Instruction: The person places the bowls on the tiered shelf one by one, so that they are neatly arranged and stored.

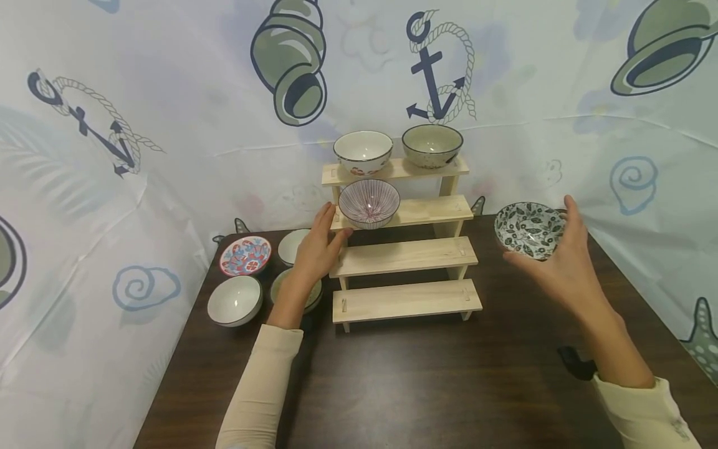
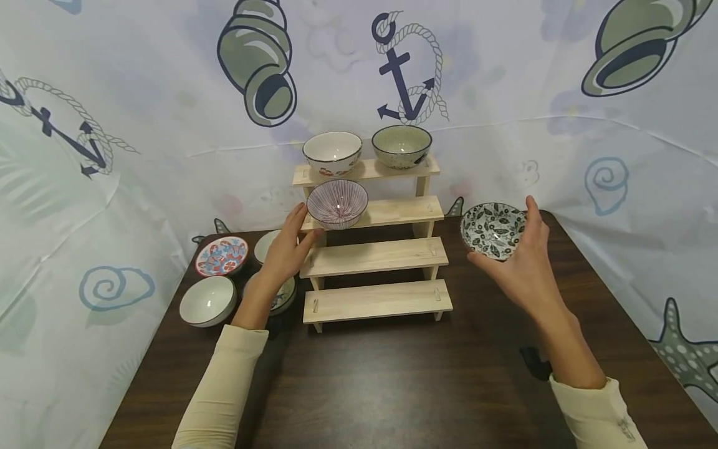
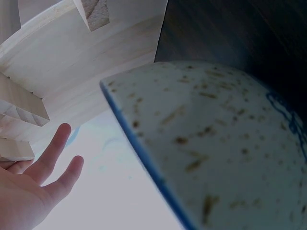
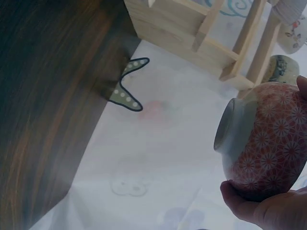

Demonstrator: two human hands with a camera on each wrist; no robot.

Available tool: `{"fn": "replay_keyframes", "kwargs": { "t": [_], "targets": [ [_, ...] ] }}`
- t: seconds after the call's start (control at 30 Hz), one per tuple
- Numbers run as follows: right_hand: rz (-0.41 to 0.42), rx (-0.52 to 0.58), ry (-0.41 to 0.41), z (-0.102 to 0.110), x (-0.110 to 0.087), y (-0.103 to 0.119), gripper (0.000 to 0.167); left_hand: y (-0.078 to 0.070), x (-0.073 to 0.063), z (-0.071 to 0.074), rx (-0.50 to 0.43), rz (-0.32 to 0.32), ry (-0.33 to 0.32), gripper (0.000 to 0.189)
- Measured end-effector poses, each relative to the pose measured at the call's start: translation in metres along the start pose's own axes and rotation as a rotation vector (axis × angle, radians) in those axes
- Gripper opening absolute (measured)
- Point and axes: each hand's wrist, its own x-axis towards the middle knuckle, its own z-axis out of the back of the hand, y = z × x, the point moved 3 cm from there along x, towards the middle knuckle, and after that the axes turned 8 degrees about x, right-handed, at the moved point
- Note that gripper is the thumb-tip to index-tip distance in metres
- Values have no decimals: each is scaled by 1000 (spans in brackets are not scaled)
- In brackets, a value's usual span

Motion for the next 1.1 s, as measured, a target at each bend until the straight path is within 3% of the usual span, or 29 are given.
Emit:
{"fn": "replay_keyframes", "kwargs": {
  "t": [1.1],
  "targets": [
    [178,34,-18,1,-33,37,136,2,1,-2,-1,-13,-5,81]
  ]
}}
